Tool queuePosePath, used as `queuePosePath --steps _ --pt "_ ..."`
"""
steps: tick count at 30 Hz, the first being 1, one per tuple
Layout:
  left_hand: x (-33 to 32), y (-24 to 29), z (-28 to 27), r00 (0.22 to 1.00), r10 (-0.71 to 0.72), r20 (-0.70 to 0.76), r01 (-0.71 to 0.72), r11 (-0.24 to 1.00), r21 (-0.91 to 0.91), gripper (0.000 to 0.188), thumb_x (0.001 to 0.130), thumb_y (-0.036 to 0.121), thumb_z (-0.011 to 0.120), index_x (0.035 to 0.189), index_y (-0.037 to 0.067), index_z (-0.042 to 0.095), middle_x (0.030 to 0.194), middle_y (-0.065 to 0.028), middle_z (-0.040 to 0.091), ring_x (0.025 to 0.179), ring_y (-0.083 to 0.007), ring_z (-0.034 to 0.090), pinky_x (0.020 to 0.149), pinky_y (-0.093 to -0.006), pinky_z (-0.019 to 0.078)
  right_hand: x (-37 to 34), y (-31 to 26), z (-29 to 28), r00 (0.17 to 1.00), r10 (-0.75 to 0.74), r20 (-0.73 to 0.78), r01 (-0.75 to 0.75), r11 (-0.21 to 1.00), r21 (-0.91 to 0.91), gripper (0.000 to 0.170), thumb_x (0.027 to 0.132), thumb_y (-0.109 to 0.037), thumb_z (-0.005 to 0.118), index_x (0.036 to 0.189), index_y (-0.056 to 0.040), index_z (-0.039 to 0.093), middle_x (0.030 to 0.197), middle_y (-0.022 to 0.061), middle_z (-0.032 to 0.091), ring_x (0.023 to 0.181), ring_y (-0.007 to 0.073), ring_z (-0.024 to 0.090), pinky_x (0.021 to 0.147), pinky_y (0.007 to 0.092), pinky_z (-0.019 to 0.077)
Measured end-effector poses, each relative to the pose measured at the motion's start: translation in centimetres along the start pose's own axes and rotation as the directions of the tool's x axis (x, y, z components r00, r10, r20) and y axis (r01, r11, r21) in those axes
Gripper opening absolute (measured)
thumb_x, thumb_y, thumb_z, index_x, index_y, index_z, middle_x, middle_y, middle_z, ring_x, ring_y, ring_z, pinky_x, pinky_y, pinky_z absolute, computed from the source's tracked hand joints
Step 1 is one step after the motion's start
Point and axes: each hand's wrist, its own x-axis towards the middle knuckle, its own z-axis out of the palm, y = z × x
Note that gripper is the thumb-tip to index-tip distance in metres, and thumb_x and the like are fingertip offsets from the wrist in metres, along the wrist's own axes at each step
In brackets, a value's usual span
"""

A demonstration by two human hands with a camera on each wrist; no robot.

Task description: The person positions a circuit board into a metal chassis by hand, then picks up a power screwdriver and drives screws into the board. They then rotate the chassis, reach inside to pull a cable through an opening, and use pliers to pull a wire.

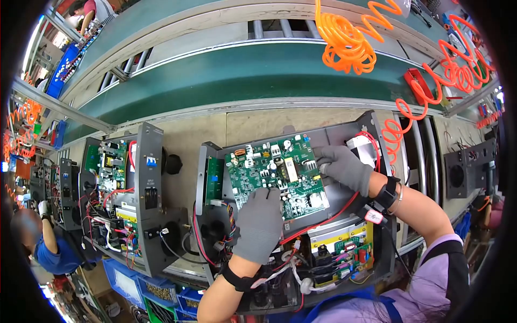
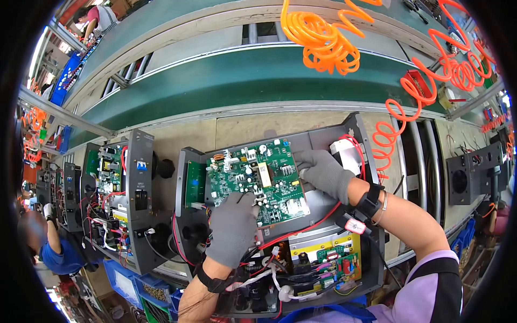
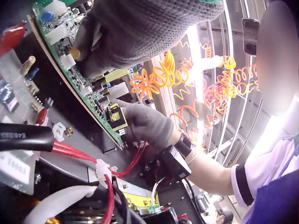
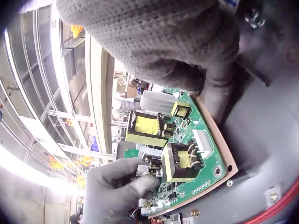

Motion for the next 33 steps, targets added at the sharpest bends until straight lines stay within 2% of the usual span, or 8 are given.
queuePosePath --steps 2,5,8,20,26,29,32,33 --pt "-0.1 0.1 -0.3 1.000 0.004 0.011 -0.004 1.000 -0.003 0.015 0.080 0.012 0.066 0.093 0.007 0.063 0.085 -0.0108 0.058 0.080 -0.0307 0.061 0.066 -0.0418 0.0485 -0.1 -0.2 0.2 1.000 0.020 -0.012 -0.020 1.000 -0.011 0.046 0.088 0.011 0.042 0.133 0.0010 0.050 0.104 0.0081 0.063 0.094 0.0176 0.066 0.083 0.0295 0.0592" --pt "-0.1 -0.3 0.1 1.000 0.003 -0.011 -0.003 1.000 -0.008 0.016 0.080 0.012 0.066 0.094 0.007 0.063 0.086 -0.0108 0.059 0.080 -0.0307 0.061 0.067 -0.0416 0.0489 0.2 0.6 0.0 1.000 -0.012 0.011 0.012 0.997 0.078 0.046 0.088 0.011 0.042 0.133 0.0021 0.050 0.105 0.0081 0.062 0.094 0.0174 0.066 0.082 0.0296 0.0592" --pt "-0.3 -0.7 -0.3 1.000 -0.001 0.002 0.001 1.000 0.017 0.017 0.080 0.013 0.066 0.095 0.007 0.063 0.087 -0.0108 0.059 0.081 -0.0303 0.061 0.068 -0.0410 0.0493 0.3 0.9 -0.2 1.000 -0.019 0.019 0.018 0.998 0.068 0.050 0.087 0.009 0.042 0.136 0.0003 0.047 0.102 0.0050 0.063 0.091 0.0136 0.065 0.076 0.0273 0.0585" --pt "0.1 -0.5 0.0 1.000 0.011 -0.020 -0.011 1.000 -0.021 0.016 0.080 0.013 0.068 0.093 0.007 0.061 0.085 -0.0105 0.058 0.080 -0.0307 0.060 0.066 -0.0411 0.0482 0.1 0.6 0.0 1.000 0.002 0.028 -0.002 1.000 0.026 0.047 0.089 0.006 0.043 0.135 -0.0005 0.048 0.107 0.0065 0.063 0.096 0.0151 0.065 0.083 0.0301 0.0581" --pt "-0.1 -0.3 -0.2 1.000 -0.003 0.021 0.003 1.000 0.003 0.017 0.080 0.014 0.069 0.093 0.006 0.061 0.084 -0.0110 0.058 0.079 -0.0311 0.060 0.066 -0.0411 0.0485 0.4 1.0 -0.1 1.000 -0.019 0.022 0.018 1.000 0.008 0.048 0.088 0.007 0.043 0.135 0.0002 0.047 0.108 0.0076 0.063 0.097 0.0166 0.065 0.082 0.0306 0.0585" --pt "0.0 -0.3 -0.7 0.985 -0.043 0.169 0.033 0.997 0.065 0.037 0.072 0.022 0.076 0.099 0.007 0.056 0.096 -0.0098 0.057 0.091 -0.0285 0.060 0.074 -0.0384 0.0523 0.3 0.9 0.0 0.999 -0.020 0.029 0.019 1.000 0.011 0.048 0.087 0.008 0.043 0.135 0.0008 0.047 0.109 0.0079 0.063 0.097 0.0169 0.065 0.082 0.0304 0.0586" --pt "-0.1 -0.2 -0.4 0.998 -0.032 0.056 0.031 0.999 0.031 0.017 0.080 0.015 0.069 0.093 0.007 0.062 0.085 -0.0106 0.059 0.080 -0.0305 0.061 0.067 -0.0407 0.0494 0.3 1.0 0.0 1.000 -0.020 0.021 0.019 0.999 0.040 0.048 0.087 0.008 0.043 0.134 0.0011 0.047 0.107 0.0073 0.062 0.096 0.0165 0.065 0.081 0.0305 0.0588" --pt "-0.1 -0.2 -0.4 0.998 -0.036 0.060 0.034 0.999 0.035 0.018 0.079 0.015 0.069 0.093 0.007 0.062 0.085 -0.0105 0.059 0.080 -0.0304 0.061 0.067 -0.0407 0.0495 0.2 1.0 0.0 1.000 -0.019 0.019 0.018 0.999 0.036 0.048 0.087 0.008 0.043 0.134 0.0011 0.047 0.107 0.0070 0.062 0.096 0.0162 0.065 0.081 0.0304 0.0589"
